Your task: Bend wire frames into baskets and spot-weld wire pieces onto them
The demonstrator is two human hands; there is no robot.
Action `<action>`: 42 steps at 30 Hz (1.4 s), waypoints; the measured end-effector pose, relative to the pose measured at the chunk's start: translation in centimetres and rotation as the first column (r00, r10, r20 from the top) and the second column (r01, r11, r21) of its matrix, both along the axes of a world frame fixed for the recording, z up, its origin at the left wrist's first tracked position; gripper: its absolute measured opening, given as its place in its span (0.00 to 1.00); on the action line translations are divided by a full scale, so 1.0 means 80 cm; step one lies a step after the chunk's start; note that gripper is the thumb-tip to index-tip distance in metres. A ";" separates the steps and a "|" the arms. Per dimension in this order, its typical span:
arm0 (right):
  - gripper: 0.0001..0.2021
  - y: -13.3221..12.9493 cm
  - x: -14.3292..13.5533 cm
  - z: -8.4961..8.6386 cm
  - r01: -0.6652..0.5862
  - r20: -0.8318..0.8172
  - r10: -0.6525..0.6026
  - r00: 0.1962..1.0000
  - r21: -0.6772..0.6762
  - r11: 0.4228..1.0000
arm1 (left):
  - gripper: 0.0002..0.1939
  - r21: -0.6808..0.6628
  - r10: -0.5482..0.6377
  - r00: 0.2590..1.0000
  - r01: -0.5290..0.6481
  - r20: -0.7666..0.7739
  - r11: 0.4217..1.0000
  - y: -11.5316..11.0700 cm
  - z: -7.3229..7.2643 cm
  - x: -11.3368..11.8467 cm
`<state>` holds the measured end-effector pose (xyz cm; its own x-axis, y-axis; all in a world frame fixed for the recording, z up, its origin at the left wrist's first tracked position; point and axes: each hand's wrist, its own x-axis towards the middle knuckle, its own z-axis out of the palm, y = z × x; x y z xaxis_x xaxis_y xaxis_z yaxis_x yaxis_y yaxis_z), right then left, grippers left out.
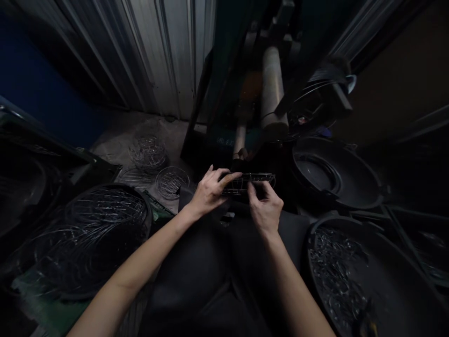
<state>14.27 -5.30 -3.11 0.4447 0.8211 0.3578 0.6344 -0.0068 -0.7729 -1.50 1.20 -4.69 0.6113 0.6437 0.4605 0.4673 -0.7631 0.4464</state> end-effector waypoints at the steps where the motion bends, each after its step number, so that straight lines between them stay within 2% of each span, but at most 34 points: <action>1: 0.10 0.002 0.000 0.000 -0.001 0.010 0.000 1.000 0.011 1.000 | 0.31 0.001 0.003 1.000 -0.003 0.008 1.000 0.002 -0.001 0.001; 11: 0.09 0.027 0.005 -0.001 -0.005 0.048 0.002 0.999 0.058 0.998 | 0.30 0.032 0.013 0.997 -0.016 0.078 0.999 0.024 -0.003 0.010; 23: 0.11 0.049 0.007 0.000 -0.030 0.053 0.028 0.998 0.023 0.999 | 0.30 -0.002 0.029 0.995 -0.029 0.092 1.000 0.045 -0.005 0.014; 30: 0.11 0.049 0.006 -0.002 -0.047 0.001 0.047 0.999 0.035 0.998 | 0.31 0.074 0.037 0.999 -0.038 0.018 0.997 0.048 -0.006 0.009; 36: 0.13 0.047 0.003 -0.005 -0.035 -0.160 0.036 0.986 0.010 0.999 | 0.27 0.068 0.021 0.998 -0.025 0.054 0.997 0.049 -0.007 0.009; 42: 0.12 0.045 0.004 -0.004 -0.019 -0.033 0.020 0.999 0.036 0.999 | 0.30 0.025 -0.013 0.996 0.010 0.087 1.000 0.052 -0.010 0.007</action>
<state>14.58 -1.70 -3.40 0.4406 0.8169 0.3721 0.6083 0.0332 -0.7930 -0.94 5.37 -5.50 0.5756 0.6246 0.5277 0.4188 -0.7795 0.4659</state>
